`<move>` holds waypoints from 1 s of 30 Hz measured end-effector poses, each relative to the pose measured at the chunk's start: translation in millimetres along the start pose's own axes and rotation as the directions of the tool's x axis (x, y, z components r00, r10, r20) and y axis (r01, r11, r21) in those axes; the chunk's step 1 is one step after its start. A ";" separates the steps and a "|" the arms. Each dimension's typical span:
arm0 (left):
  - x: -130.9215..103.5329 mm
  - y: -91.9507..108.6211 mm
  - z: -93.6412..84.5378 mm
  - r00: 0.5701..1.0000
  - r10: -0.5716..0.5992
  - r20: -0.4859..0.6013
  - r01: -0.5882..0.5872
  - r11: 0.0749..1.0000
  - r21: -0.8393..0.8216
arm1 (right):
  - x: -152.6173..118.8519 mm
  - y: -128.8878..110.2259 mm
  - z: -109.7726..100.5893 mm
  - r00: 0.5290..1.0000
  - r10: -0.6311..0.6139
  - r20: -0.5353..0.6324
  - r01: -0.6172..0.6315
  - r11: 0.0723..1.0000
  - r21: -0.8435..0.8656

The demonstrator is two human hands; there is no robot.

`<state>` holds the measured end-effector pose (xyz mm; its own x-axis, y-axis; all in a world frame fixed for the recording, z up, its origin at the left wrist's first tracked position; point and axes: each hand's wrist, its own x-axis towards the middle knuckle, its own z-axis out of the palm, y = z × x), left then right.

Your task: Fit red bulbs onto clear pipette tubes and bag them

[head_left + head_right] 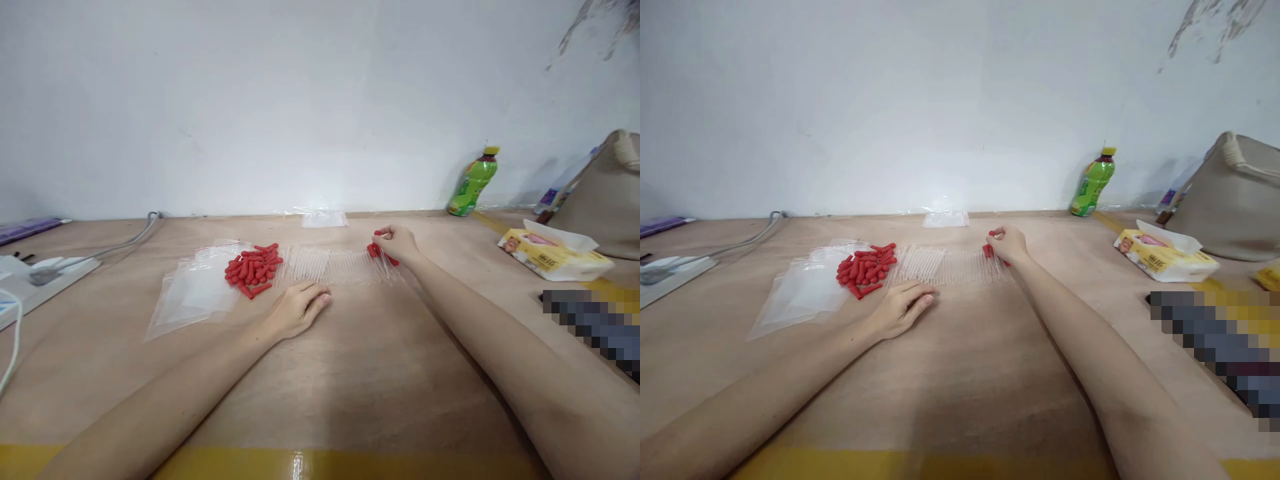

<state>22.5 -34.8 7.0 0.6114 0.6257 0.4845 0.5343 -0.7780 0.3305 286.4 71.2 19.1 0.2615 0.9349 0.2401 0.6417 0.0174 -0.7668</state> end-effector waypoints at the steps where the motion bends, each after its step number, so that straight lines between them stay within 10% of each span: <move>1: 0.0 0.1 -0.3 1.000 0.001 0.005 -0.001 1.000 -0.001 | -1.6 -0.3 2.2 1.000 -0.008 -0.002 0.008 0.999 -0.036; 12: 1.7 0.2 2.0 0.994 -0.027 -0.104 0.040 0.992 0.123 | 3.6 21.6 -31.9 0.995 0.101 0.023 -0.082 0.902 -0.424; 19: 32.5 -14.8 3.1 0.939 -0.257 -0.226 0.330 0.856 0.398 | -3.5 26.3 -36.1 0.956 0.254 0.148 -0.176 0.896 -0.407; 30: 91.7 -12.2 21.2 0.883 -0.445 -0.146 0.440 0.680 0.587 | -3.9 24.8 -37.0 0.973 0.228 0.044 -0.199 0.915 -0.351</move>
<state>84.4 33.4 30.2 0.2169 0.8907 0.3995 0.9746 -0.2206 -0.0374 328.0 54.9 21.1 0.3689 0.9289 0.0319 0.7884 -0.2946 -0.5400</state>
